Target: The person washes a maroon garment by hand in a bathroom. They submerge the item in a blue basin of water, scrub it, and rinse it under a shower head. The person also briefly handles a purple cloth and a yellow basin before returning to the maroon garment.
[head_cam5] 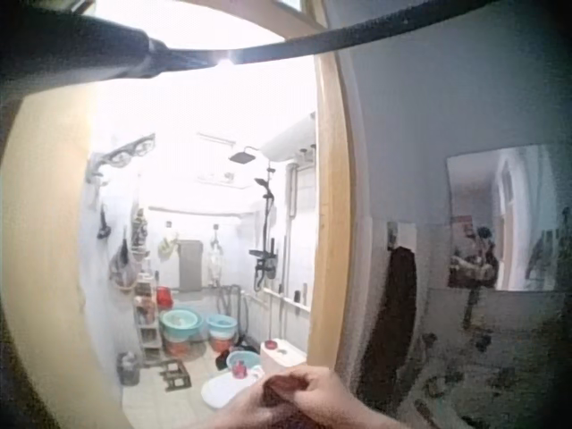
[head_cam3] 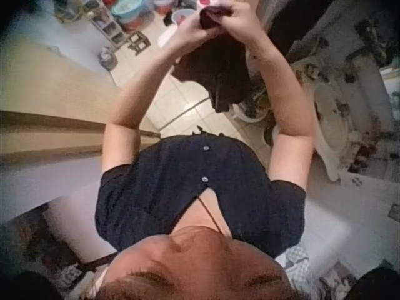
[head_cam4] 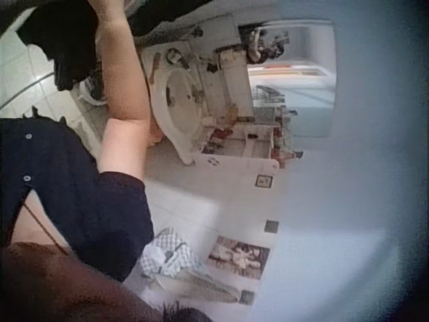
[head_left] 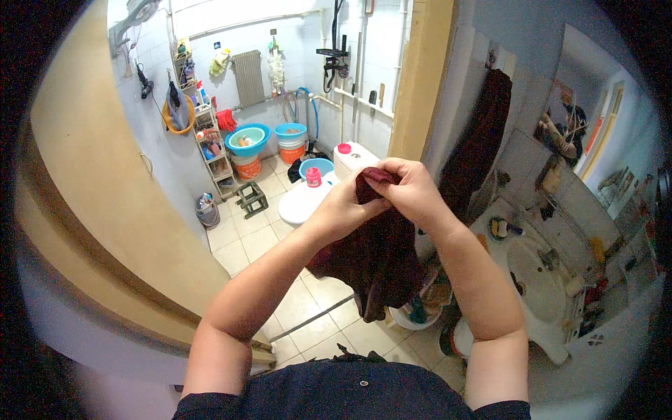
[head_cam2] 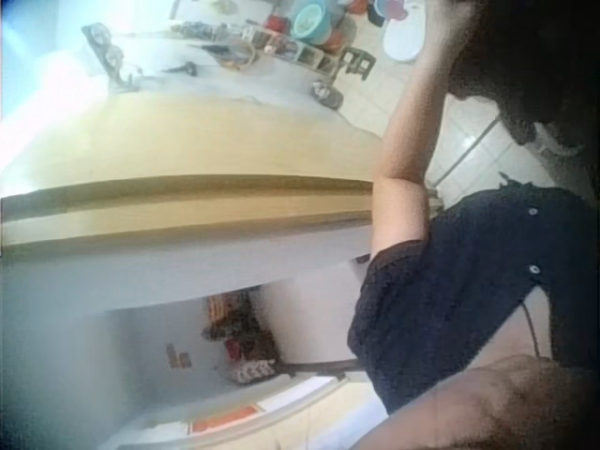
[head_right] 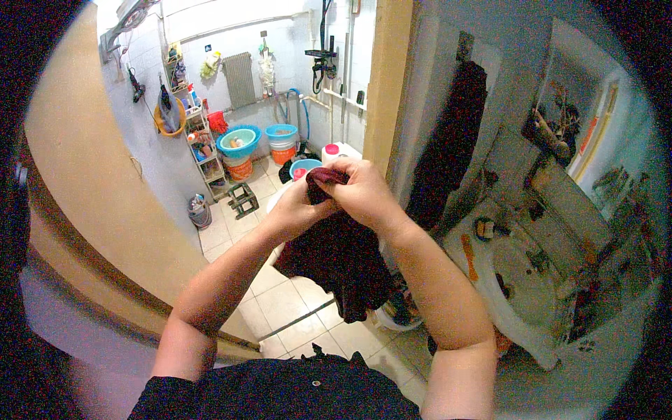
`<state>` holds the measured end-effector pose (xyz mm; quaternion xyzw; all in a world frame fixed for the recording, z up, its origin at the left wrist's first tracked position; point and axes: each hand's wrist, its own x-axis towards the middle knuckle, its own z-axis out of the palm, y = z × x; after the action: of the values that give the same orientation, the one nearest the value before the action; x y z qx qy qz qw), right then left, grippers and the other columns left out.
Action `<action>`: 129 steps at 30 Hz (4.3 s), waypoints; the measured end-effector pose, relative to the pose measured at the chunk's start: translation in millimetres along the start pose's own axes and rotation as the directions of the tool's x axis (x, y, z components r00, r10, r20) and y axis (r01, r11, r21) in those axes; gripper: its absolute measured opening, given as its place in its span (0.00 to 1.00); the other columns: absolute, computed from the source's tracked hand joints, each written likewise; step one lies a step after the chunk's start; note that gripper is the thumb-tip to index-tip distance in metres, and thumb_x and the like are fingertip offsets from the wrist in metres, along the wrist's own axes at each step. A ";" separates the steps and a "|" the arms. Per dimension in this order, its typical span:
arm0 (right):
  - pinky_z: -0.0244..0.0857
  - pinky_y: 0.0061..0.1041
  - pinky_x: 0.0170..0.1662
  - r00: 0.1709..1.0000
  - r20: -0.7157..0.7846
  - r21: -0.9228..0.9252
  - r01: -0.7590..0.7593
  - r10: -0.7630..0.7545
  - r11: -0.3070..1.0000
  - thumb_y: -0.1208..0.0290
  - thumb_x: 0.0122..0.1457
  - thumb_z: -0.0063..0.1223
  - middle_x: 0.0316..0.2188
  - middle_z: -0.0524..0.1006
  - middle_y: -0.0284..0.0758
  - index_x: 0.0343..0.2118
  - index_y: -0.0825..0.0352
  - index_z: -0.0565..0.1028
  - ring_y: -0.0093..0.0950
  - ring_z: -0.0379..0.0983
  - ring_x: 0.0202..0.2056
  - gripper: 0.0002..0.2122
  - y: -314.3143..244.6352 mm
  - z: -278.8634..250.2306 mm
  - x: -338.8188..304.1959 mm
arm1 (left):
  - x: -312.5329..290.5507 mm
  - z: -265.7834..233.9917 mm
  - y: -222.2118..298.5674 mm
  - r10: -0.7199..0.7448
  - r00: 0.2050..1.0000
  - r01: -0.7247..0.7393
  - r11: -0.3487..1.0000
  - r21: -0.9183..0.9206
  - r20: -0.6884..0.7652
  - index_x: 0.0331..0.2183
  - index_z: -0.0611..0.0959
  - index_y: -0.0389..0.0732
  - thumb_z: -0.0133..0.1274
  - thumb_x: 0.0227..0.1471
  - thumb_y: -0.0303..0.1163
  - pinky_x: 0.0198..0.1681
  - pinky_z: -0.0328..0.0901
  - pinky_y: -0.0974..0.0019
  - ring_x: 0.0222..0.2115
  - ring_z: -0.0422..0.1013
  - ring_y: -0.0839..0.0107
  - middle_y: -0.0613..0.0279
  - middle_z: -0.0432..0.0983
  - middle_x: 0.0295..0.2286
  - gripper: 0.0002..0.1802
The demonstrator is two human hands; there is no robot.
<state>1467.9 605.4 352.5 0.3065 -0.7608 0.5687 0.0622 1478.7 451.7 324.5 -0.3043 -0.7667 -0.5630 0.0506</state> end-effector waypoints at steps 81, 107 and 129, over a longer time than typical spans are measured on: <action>0.64 0.19 0.39 0.958 0.287 0.512 -0.154 0.001 0.845 0.63 0.62 0.42 0.34 0.76 0.31 0.41 0.71 0.72 0.19 0.71 0.33 0.15 48.8 -7.3 70.6 | -117.9 -108.1 25.8 -0.436 0.578 0.128 0.883 -0.451 -0.690 0.42 0.76 0.40 0.50 0.53 0.40 0.41 0.64 0.68 0.34 0.71 0.74 0.64 0.75 0.35 0.17; 0.63 0.18 0.37 0.927 0.352 0.383 -0.019 -0.127 0.924 0.68 0.55 0.53 0.30 0.73 0.31 0.36 0.70 0.76 0.20 0.69 0.34 0.10 37.1 195.9 115.9 | -112.1 -172.2 -46.3 -0.392 0.807 0.330 0.920 -0.211 -0.442 0.44 0.72 0.36 0.57 0.47 0.31 0.43 0.63 0.69 0.38 0.68 0.76 0.62 0.73 0.38 0.22; 0.68 0.28 0.39 0.792 0.251 0.781 -0.505 0.556 0.368 0.80 0.56 0.43 0.35 0.75 0.38 0.41 0.72 0.71 0.29 0.73 0.33 0.10 240.1 298.2 174.2 | -150.9 -350.1 -194.5 -0.461 0.337 -0.185 0.823 -0.537 -0.821 0.42 0.73 0.37 0.45 0.54 0.32 0.47 0.63 0.60 0.41 0.69 0.66 0.59 0.73 0.39 0.14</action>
<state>1274.6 306.8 128.1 0.0223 -0.4629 0.8496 -0.2519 1406.3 41.7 225.5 0.1414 -0.4265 -0.8269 0.3380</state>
